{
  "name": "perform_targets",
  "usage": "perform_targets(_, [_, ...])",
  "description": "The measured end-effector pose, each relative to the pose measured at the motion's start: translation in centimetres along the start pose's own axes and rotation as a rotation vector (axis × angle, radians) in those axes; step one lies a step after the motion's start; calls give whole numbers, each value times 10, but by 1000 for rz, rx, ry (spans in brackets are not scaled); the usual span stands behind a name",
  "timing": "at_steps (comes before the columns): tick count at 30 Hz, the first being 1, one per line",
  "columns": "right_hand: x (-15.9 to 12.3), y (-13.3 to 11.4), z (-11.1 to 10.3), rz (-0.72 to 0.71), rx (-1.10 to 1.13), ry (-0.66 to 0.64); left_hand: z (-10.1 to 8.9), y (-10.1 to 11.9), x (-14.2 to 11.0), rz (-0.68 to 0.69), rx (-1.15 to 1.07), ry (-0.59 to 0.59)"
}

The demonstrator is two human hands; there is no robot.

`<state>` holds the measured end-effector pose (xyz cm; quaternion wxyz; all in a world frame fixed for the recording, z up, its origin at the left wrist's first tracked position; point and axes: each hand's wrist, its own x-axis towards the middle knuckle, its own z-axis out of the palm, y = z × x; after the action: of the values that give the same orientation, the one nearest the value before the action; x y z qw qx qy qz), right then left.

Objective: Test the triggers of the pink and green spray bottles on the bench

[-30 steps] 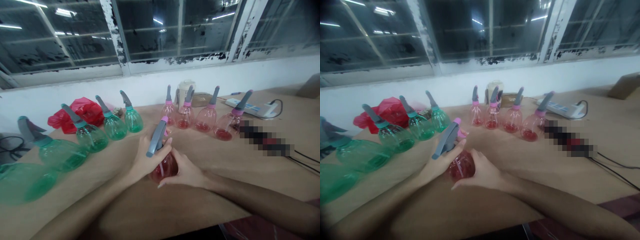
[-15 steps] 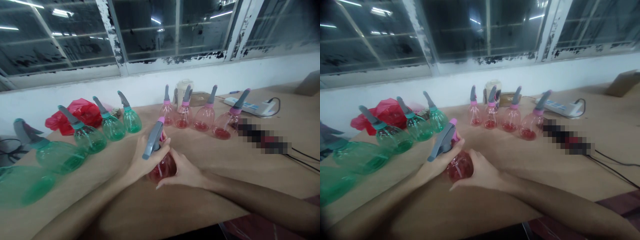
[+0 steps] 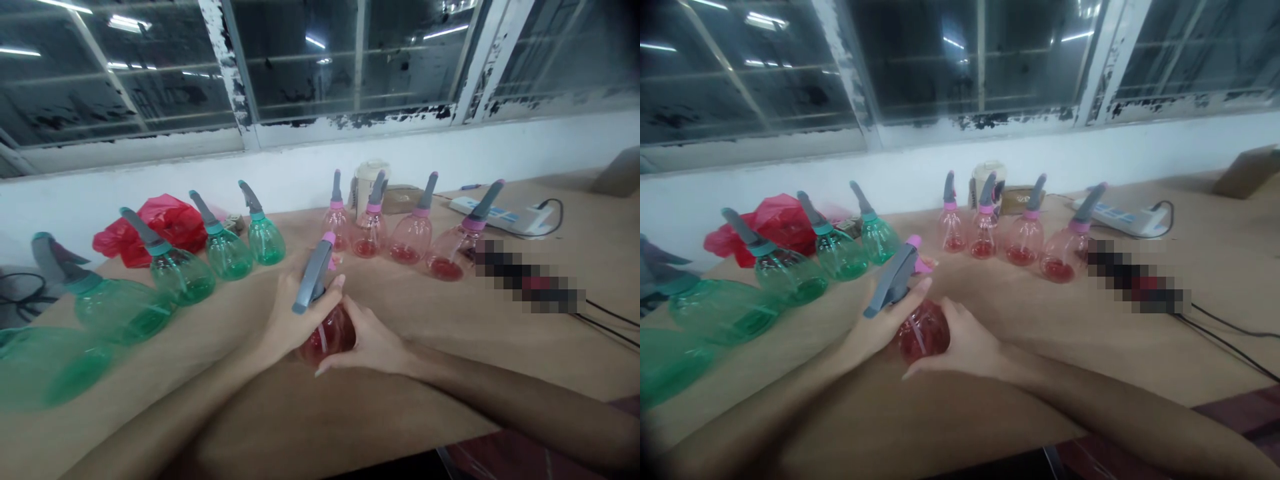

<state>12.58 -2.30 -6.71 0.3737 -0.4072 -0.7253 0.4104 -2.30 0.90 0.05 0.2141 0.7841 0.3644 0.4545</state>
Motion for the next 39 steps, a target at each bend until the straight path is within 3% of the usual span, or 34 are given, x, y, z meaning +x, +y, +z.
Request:
perform_targets(5, [3, 4, -2, 17, -67, -4, 0, -1, -2, 22, -15, 37])
perform_targets(9, [7, 10, -3, 2, -57, 16, 2, -14, -10, -13, 17, 42])
perform_targets(12, [10, 13, -5, -34, -62, 72, 5, -31, -18, 17, 115, -64])
perform_targets(16, [14, 19, -8, -27, -83, 136, 8, -45, -16, 29, 301, 8])
perform_targets(25, [22, 34, -10, 4, -196, 195, -4, -71, 37, -71, 602, 162])
perform_targets(31, [25, 35, -11, -41, -302, 180, -4, -89, 75, -95, 614, 177])
perform_targets(39, [29, 41, -11, -88, -321, 181, 5, -104, 104, -131, 630, 195])
